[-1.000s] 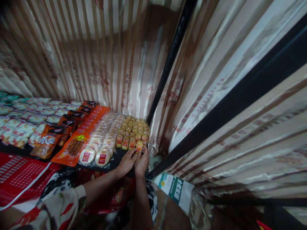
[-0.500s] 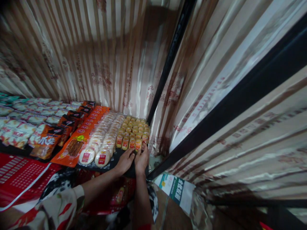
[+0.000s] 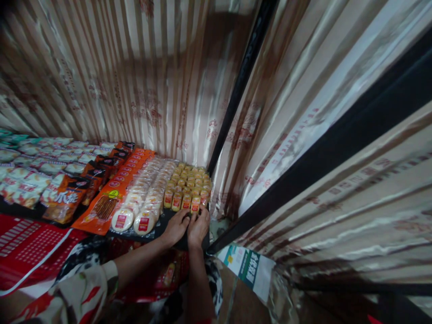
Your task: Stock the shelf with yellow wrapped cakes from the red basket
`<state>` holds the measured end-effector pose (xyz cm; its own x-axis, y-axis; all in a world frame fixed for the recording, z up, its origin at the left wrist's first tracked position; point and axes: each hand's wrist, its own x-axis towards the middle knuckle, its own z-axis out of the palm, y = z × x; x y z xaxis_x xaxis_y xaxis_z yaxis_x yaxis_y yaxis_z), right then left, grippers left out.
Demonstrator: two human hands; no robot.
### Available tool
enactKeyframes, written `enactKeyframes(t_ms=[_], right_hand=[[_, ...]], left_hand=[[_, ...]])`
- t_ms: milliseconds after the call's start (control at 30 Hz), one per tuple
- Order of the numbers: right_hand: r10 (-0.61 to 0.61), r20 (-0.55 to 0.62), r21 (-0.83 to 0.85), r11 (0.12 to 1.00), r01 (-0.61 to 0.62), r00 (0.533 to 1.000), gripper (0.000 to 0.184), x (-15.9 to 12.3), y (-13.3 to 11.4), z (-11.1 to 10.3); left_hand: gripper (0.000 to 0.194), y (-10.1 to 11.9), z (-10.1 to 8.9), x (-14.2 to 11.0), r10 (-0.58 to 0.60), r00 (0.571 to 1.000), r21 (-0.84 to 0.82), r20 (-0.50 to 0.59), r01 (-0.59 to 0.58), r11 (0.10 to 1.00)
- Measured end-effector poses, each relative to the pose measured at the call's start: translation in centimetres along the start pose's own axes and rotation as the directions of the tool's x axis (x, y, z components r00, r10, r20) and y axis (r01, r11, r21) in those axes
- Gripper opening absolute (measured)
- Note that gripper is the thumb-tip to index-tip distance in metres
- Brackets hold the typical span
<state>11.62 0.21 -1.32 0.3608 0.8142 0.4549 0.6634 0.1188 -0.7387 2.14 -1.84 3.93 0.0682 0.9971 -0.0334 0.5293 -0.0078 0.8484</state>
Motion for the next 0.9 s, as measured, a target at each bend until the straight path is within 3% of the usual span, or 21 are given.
enactKeyframes(t_ms=[300, 900], right_hand=[[-0.037, 0.058, -0.05, 0.998, 0.04, 0.998, 0.026, 0.22, -0.43, -0.07], [-0.069, 0.046, -0.05, 0.996, 0.071, 0.997, 0.028, -0.57, -0.43, -0.3]], left_hand=[[0.041, -0.27, -0.04, 0.25, 0.029, 0.999, -0.002, 0.015, -0.029, 1.0], [0.037, -0.29, -0.24, -0.53, 0.093, 0.995, 0.008, 0.024, -0.093, 0.996]])
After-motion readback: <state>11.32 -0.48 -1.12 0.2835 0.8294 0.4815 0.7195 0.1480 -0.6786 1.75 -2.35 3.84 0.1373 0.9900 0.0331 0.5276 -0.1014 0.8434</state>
